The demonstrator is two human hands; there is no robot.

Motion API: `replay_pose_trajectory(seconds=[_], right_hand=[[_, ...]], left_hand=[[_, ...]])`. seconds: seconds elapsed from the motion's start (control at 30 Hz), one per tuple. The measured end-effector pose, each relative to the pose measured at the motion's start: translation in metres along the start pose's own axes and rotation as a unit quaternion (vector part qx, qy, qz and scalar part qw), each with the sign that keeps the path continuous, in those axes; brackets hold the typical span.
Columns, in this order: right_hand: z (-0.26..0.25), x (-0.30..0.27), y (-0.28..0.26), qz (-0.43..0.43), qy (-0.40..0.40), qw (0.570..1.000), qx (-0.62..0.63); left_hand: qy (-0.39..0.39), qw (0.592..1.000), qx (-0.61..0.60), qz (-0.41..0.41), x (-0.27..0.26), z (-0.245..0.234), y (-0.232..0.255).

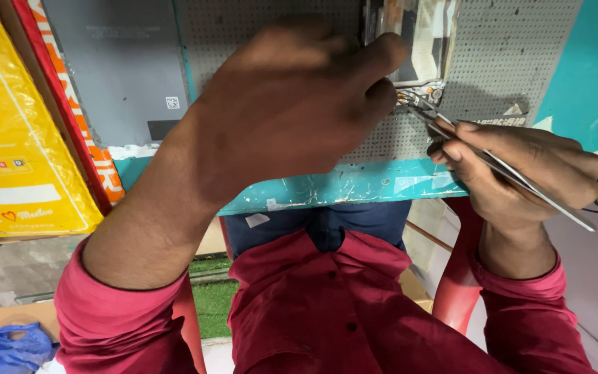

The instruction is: The person uses tweezers to manipulate small components on a disassembled mobile phone placed on a workbench. The hands carefully adjust and reposition internal parts while the phone remains open on the table.

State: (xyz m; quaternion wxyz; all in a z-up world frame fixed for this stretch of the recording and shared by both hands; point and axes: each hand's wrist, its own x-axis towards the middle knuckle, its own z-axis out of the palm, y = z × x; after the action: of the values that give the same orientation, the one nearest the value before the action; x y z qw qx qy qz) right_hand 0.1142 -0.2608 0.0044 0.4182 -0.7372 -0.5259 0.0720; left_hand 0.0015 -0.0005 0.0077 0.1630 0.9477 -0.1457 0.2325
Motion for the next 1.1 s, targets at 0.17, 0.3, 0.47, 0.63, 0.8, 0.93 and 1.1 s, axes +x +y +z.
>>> replay_pose_trajectory(seconds=[0.17,0.3,0.47,0.63,0.8,0.93,1.1], right_hand=[[0.000,-0.017,0.010,0.052,0.017,0.997,0.059],[0.000,-0.022,0.005,0.110,0.075,0.991,0.016],[0.012,-0.015,-0.007,0.169,0.172,0.971,0.003],[0.007,-0.009,-0.011,0.091,0.164,0.982,-0.014],[0.008,-0.012,-0.008,0.094,0.165,0.982,-0.015],[0.013,-0.020,0.001,0.158,0.185,0.966,0.084],[0.015,-0.035,0.024,0.178,0.189,0.957,0.130]], left_hand=[[-0.015,0.999,-0.030,0.016,-0.012,0.008,-0.003],[0.004,0.999,-0.018,0.027,-0.010,0.011,-0.003],[-0.088,0.989,-0.118,-0.028,-0.001,0.006,0.002],[-0.101,0.986,-0.127,-0.034,0.002,0.000,0.007],[-0.069,0.991,-0.116,-0.014,0.002,-0.001,0.008],[-0.059,0.991,-0.122,-0.002,0.001,0.000,0.010],[-0.062,0.990,-0.124,0.000,0.001,0.001,0.011]])
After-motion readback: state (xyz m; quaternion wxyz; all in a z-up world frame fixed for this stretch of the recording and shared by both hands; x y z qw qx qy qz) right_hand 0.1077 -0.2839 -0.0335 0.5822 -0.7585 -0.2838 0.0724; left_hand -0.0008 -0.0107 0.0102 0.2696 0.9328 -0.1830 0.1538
